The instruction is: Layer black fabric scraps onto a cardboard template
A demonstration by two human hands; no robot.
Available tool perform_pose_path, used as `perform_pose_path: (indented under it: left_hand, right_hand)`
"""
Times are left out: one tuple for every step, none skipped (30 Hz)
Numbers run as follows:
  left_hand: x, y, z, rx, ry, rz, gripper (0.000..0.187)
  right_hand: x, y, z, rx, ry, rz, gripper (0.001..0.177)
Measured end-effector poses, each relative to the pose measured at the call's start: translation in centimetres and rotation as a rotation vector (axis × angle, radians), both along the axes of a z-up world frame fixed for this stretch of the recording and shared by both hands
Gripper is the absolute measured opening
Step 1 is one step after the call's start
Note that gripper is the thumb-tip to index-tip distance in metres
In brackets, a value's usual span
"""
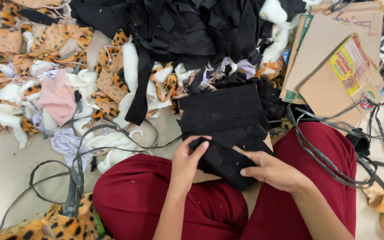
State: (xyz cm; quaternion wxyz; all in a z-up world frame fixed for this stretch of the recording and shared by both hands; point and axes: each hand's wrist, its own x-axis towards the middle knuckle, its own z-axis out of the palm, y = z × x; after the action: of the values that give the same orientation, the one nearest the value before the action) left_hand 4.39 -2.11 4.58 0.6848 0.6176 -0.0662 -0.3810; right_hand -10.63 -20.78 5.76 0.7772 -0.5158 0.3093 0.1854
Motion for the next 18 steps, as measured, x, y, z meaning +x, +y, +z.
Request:
perform_pose_path:
  left_hand:
    - [-0.5, 0.6, 0.3, 0.003, -0.002, -0.003, 0.017]
    - [-1.0, 1.2, 0.5, 0.06, 0.023, 0.004, 0.019]
    - [-1.4, 1.9, 0.7, 0.116, 0.048, 0.011, 0.021]
    - [-2.2, 2.2, 0.0, 0.119, 0.045, 0.009, 0.021]
    - [-2.9, 2.7, -0.7, 0.15, 0.054, 0.003, 0.021]
    - [-3.6, 3.1, -1.5, 0.182, 0.063, -0.004, 0.021]
    - [-3.5, 2.4, 0.0, 0.187, 0.062, -0.005, 0.021]
    - [-3.4, 1.8, 1.5, 0.225, 0.014, -0.027, 0.021]
    - [-3.4, 1.1, 3.0, 0.265, -0.032, -0.049, 0.021]
    - [-3.3, 0.3, 2.6, 0.271, -0.031, -0.05, 0.021]
    - [-3.0, -0.6, 2.3, 0.299, -0.12, -0.063, 0.02]
    - [-2.8, -1.5, 1.9, 0.327, -0.21, -0.077, 0.019]
    - [-3.1, -2.2, 1.4, 0.325, -0.215, -0.078, 0.019]
    - [-3.3, -3.0, 0.9, 0.355, -0.215, -0.075, 0.019]
    - [-3.6, -3.8, 0.3, 0.384, -0.214, -0.075, 0.019]
    - [-3.6, -4.3, 0.7, 0.381, -0.217, -0.08, 0.019]
    - [-3.7, -4.6, 1.0, 0.405, -0.225, -0.089, 0.02]
    - [-3.8, -5.0, 1.4, 0.428, -0.234, -0.098, 0.02]
  right_hand:
    - [-1.8, -0.5, -2.1, 0.003, -0.002, -0.003, 0.052]
    - [-3.5, -0.9, -4.2, -0.002, -0.004, 0.012, 0.048]
    - [-5.2, -1.4, -6.4, -0.007, -0.005, 0.027, 0.045]
    - [-5.4, -1.3, -6.0, -0.004, -0.008, 0.025, 0.045]
    - [-5.5, -1.3, -5.5, -0.029, 0.01, 0.022, 0.04]
    - [-5.7, -1.2, -5.1, -0.054, 0.029, 0.02, 0.035]
    - [-5.4, -1.3, -4.4, -0.049, 0.027, 0.018, 0.035]
    - [-5.1, -1.4, -3.7, -0.101, 0.031, -0.015, 0.03]
    - [-5.0, -1.4, -3.0, -0.152, 0.038, -0.048, 0.025]
    - [-5.3, -1.8, -3.6, -0.145, 0.039, -0.048, 0.025]
    - [-5.6, -2.4, -4.2, -0.255, 0.047, -0.089, 0.023]
    - [-5.9, -3.0, -4.7, -0.365, 0.055, -0.129, 0.021]
    - [-5.4, -2.7, -3.3, -0.366, 0.051, -0.133, 0.021]
    - [-4.9, -2.4, -1.9, -0.419, 0.087, -0.185, 0.023]
    - [-4.6, -2.1, -0.6, -0.472, 0.126, -0.24, 0.026]
    - [-4.8, -2.6, -1.3, -0.474, 0.125, -0.246, 0.026]
    - [-5.3, -2.8, -2.0, -0.504, 0.106, -0.288, 0.027]
    - [-5.7, -3.1, -2.7, -0.533, 0.087, -0.329, 0.028]
